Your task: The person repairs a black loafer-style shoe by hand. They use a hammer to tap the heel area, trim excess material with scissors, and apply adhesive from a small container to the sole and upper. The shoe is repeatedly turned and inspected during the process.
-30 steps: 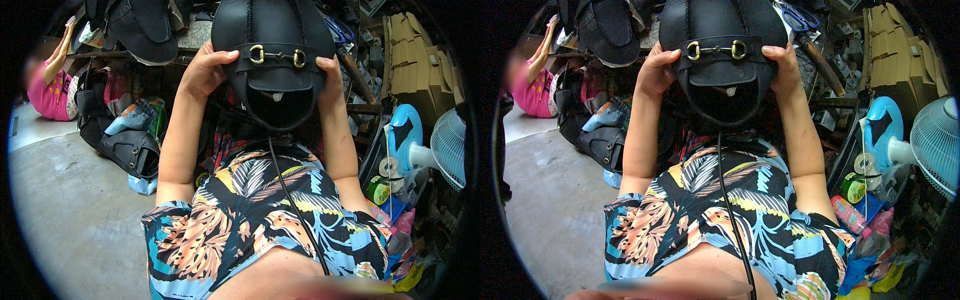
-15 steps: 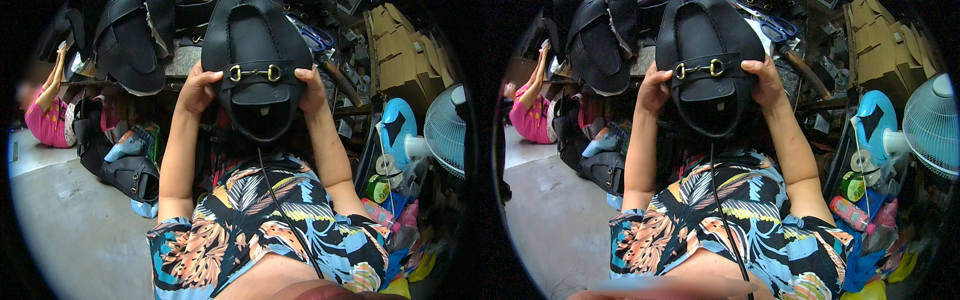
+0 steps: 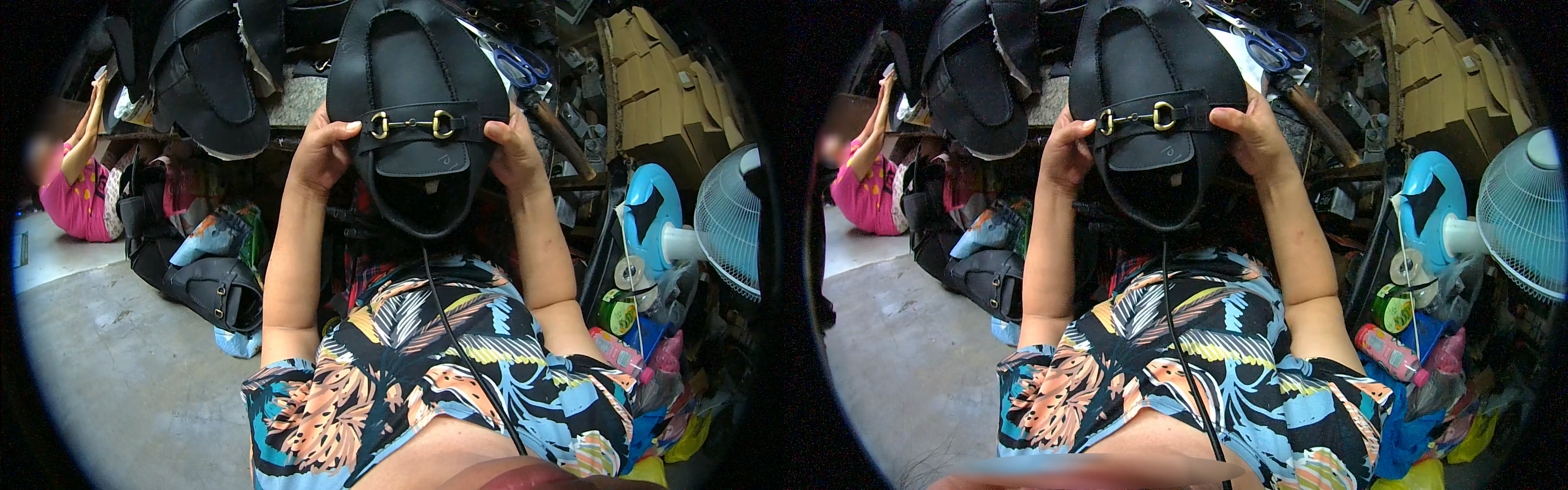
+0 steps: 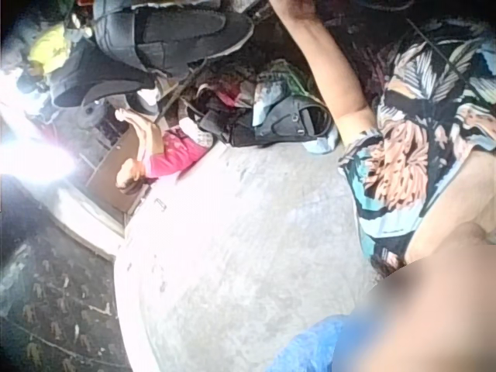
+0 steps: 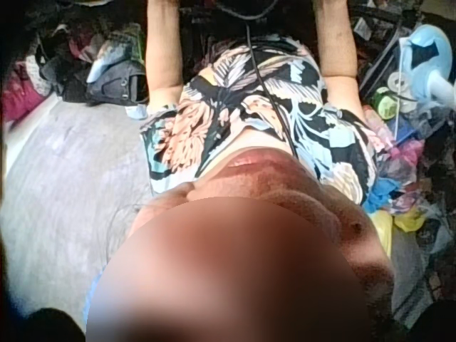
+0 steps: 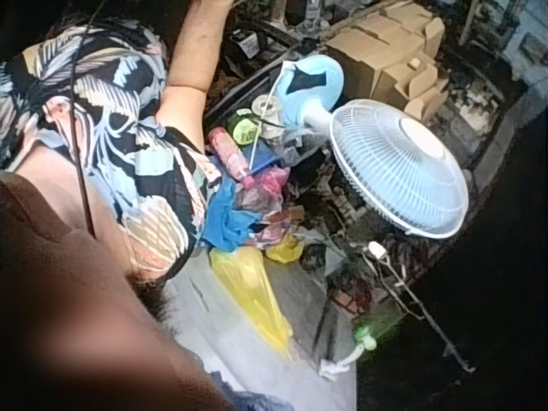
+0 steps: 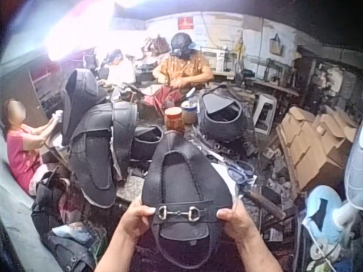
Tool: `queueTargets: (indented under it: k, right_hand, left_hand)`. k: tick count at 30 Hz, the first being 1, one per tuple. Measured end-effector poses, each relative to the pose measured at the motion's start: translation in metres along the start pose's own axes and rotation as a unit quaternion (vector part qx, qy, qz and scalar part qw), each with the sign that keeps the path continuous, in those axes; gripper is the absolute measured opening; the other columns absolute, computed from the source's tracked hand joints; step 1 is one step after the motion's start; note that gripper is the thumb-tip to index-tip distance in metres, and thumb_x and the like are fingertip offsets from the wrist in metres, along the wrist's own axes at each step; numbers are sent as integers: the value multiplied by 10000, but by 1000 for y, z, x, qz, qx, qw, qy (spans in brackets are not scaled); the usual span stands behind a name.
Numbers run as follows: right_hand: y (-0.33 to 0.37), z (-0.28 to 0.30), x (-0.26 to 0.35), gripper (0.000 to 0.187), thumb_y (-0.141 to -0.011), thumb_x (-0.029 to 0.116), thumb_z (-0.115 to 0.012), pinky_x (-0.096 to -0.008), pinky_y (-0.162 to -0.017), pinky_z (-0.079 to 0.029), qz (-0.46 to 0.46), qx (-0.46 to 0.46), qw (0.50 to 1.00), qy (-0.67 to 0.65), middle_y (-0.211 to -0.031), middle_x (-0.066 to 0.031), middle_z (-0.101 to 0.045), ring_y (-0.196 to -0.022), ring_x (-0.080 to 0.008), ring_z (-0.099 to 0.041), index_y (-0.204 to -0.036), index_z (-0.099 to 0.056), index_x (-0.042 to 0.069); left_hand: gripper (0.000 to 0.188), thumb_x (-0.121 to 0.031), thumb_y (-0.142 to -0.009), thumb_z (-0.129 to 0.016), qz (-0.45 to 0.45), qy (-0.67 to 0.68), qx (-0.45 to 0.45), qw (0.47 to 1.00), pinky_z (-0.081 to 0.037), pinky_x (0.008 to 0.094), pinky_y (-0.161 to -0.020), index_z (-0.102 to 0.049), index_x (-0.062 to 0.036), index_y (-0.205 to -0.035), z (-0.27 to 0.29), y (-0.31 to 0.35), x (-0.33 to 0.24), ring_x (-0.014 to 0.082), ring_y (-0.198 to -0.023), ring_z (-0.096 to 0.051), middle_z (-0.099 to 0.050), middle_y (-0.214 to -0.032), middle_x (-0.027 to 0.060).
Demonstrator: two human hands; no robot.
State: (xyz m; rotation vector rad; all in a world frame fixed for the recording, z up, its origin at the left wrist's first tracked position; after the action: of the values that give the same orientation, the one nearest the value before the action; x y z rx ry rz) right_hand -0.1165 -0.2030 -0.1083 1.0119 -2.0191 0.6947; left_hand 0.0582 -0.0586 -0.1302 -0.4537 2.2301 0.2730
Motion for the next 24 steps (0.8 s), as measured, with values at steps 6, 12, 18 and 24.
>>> queueTargets:
  k: [6, 12, 18, 24]
  right_hand:
    - [-1, 0, 9, 479, -705, 105, -806, -321, -823, -554, -58, -19, 996, 64, -992, -91, -686, -874, -175, -674, -1123, -605, -17]
    - [-5, 4, 8, 243, -722, 14, -729, -307, -719, -579, -45, -77, 995, 36, -867, -65, -696, -751, -155, -680, -956, -666, 20]
    - [-11, 7, 0, 225, -732, 36, -711, -308, -727, -583, -73, -84, 994, -14, -883, -68, -696, -771, -169, -687, -949, -658, 15]
    - [-15, 8, -12, 382, -787, 72, -649, -347, -786, -592, -89, -48, 994, -46, -999, -113, -687, -853, -204, -695, -1153, -589, -18]
  left_hand:
    - [542, 6, -717, -640, -9, 0, 8, 1000, -486, 362, -973, -498, 32, -1240, -7, 3, -5, 227, -1047, -636, -646, -1116, 131]
    - [528, 6, -720, -635, -23, -14, -13, 1000, -505, 353, -952, -502, 28, -1230, -6, 3, -7, 227, -1006, -651, -648, -1094, 131]
    - [497, -5, -722, -643, -15, 20, -6, 1000, -540, 343, -901, -516, 27, -1202, -11, 1, -5, 218, -955, -669, -654, -1062, 131]
    - [437, -13, -749, -646, 0, 24, 31, 999, -548, 354, -908, -536, 11, -1172, -7, -7, -2, 215, -974, -667, -657, -1070, 126]
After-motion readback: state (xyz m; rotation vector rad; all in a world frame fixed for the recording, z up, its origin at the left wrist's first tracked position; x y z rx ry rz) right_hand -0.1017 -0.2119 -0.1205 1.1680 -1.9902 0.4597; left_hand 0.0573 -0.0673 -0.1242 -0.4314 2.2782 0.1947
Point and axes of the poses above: each hand's wrist, its own y-axis away from the middle knuckle, its own z-axis out of the back of the hand, x = y × z, the point moved 7 cm from there along -y, towards the middle knuckle
